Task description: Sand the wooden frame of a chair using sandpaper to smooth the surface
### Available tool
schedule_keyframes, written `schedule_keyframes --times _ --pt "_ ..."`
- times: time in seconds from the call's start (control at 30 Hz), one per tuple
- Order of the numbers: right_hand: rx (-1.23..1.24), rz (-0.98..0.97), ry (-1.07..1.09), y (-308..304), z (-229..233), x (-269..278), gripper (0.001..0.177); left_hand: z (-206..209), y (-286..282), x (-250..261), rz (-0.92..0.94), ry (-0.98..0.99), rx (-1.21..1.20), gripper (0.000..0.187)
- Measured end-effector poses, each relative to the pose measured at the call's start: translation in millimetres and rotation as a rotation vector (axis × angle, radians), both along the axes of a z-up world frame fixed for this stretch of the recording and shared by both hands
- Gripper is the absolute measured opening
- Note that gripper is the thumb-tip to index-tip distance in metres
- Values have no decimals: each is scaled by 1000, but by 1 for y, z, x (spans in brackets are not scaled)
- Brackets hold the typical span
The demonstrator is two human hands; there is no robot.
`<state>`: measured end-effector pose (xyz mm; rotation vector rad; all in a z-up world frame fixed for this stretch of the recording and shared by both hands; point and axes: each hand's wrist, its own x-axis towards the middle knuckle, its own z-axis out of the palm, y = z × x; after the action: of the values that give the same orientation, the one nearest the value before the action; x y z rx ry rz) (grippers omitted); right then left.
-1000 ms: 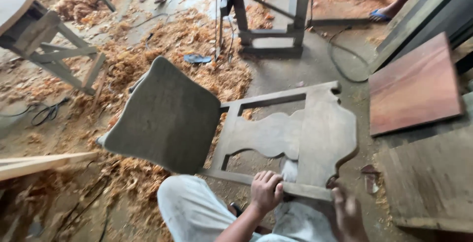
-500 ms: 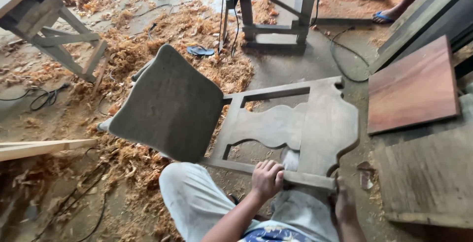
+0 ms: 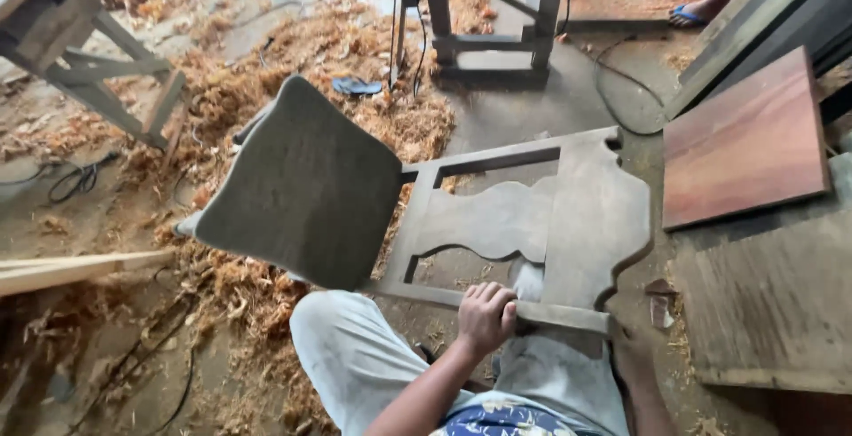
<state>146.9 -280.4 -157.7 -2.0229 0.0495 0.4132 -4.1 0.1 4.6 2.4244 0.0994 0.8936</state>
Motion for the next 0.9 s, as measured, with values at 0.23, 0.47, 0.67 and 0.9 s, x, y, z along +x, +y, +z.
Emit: schedule_keyframes --times 0.23,0.47,0.67,0.9 --pt "1161 -170 285 25 96 -17 48 -8 -1 4 10 -13 -18 30" --pt "550 -121 -46 26 115 -16 40 0 4 17 -4 -51 -14 24" --pt "418 -92 -36 6 52 -25 40 -4 -4 6 2 -31 -2 25" --pt "353 11 -47 23 112 -26 64 -47 10 9 -13 -77 121 25"
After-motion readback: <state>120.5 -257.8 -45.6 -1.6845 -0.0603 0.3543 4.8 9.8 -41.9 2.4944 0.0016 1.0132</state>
